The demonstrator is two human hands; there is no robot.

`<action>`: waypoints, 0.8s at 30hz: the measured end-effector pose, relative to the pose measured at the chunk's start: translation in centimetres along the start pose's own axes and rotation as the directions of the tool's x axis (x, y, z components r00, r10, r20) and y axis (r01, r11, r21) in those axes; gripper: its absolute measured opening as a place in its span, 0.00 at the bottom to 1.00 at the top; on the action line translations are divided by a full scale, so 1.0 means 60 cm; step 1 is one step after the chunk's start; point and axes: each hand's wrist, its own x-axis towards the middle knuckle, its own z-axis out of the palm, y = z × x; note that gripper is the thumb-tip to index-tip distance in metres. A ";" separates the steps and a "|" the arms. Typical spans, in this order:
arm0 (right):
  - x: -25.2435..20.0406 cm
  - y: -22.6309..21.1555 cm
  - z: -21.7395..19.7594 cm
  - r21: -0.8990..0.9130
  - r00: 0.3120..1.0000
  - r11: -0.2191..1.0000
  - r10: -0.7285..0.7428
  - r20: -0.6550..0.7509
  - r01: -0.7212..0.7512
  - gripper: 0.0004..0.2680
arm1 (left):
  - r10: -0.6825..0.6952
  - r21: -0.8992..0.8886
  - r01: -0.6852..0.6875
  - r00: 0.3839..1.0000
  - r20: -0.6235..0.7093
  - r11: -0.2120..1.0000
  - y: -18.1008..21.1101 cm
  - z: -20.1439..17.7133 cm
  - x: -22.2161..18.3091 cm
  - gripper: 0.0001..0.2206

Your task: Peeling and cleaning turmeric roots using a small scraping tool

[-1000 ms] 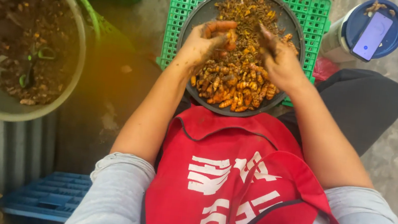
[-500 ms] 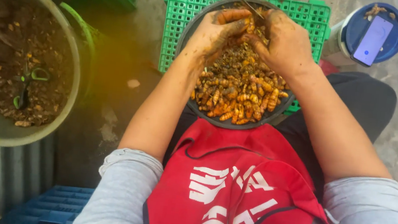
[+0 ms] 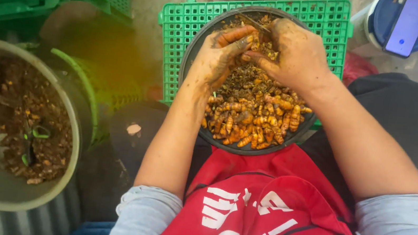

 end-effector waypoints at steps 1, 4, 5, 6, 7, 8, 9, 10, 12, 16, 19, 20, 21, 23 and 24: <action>-0.002 0.003 0.005 0.005 1.000 1.000 0.010 0.002 -0.010 0.23 | -0.010 0.004 0.010 1.000 0.001 1.000 -0.005 -0.001 0.000 0.21; -0.003 0.014 0.014 -0.053 0.998 0.999 -0.008 0.055 0.010 0.23 | -0.002 -0.086 0.005 0.999 0.033 0.996 -0.002 0.005 -0.001 0.22; -0.004 0.017 0.016 -0.072 0.998 0.997 -0.037 0.049 0.041 0.20 | 0.054 -0.090 -0.043 0.990 0.129 0.995 0.008 0.010 -0.006 0.22; -0.008 0.017 0.018 -0.089 0.996 0.993 -0.067 0.050 0.072 0.18 | 0.108 -0.102 -0.087 0.970 0.218 0.991 0.016 0.016 -0.016 0.22; -0.011 0.016 0.018 -0.086 0.996 0.994 -0.066 0.056 0.071 0.18 | 0.104 -0.105 -0.083 0.971 0.215 0.991 0.015 0.017 -0.018 0.22; -0.010 0.017 0.017 -0.101 0.997 0.992 -0.066 0.034 0.069 0.20 | 0.109 -0.104 -0.089 0.973 0.201 0.991 0.017 0.019 -0.018 0.20; -0.010 0.017 0.016 -0.116 0.998 0.991 -0.067 0.012 0.068 0.22 | 0.113 -0.102 -0.095 0.976 0.188 0.990 0.019 0.021 -0.018 0.19; -0.008 0.015 0.013 -0.117 0.998 0.991 -0.068 0.012 0.069 0.22 | 0.115 -0.103 -0.096 0.975 0.188 0.990 0.004 0.011 -0.010 0.19; -0.008 0.010 0.005 -0.102 0.999 0.994 -0.024 0.023 0.027 0.23 | -0.046 -0.114 0.038 0.997 -0.067 0.993 -0.026 -0.008 0.004 0.25; -0.020 0.017 0.015 -0.112 0.996 0.990 -0.081 0.045 0.086 0.19 | 0.103 -0.107 -0.086 0.981 0.164 0.991 0.005 0.015 -0.022 0.21; -0.023 0.008 0.008 -0.181 0.995 0.978 -0.104 0.001 0.103 0.19 | 0.067 -0.083 -0.052 0.979 0.190 0.995 0.005 0.017 -0.025 0.24; -0.023 0.006 0.005 -0.143 0.997 0.987 -0.078 0.001 0.078 0.20 | 0.070 -0.116 -0.048 0.978 0.194 0.992 0.003 0.017 -0.026 0.20; -0.022 0.003 0.002 -0.105 0.999 0.993 -0.052 0.002 0.052 0.21 | 0.073 -0.149 -0.044 0.977 0.198 0.988 0.000 0.017 -0.027 0.16; -0.025 0.009 0.007 -0.120 0.998 0.991 -0.062 0.006 0.063 0.21 | 0.072 -0.144 -0.046 0.980 0.185 0.989 -0.009 0.016 -0.026 0.17; -0.023 0.013 0.009 -0.136 0.997 0.988 -0.074 0.006 0.074 0.21 | 0.075 -0.137 -0.051 0.982 0.175 0.989 -0.011 0.014 -0.023 0.19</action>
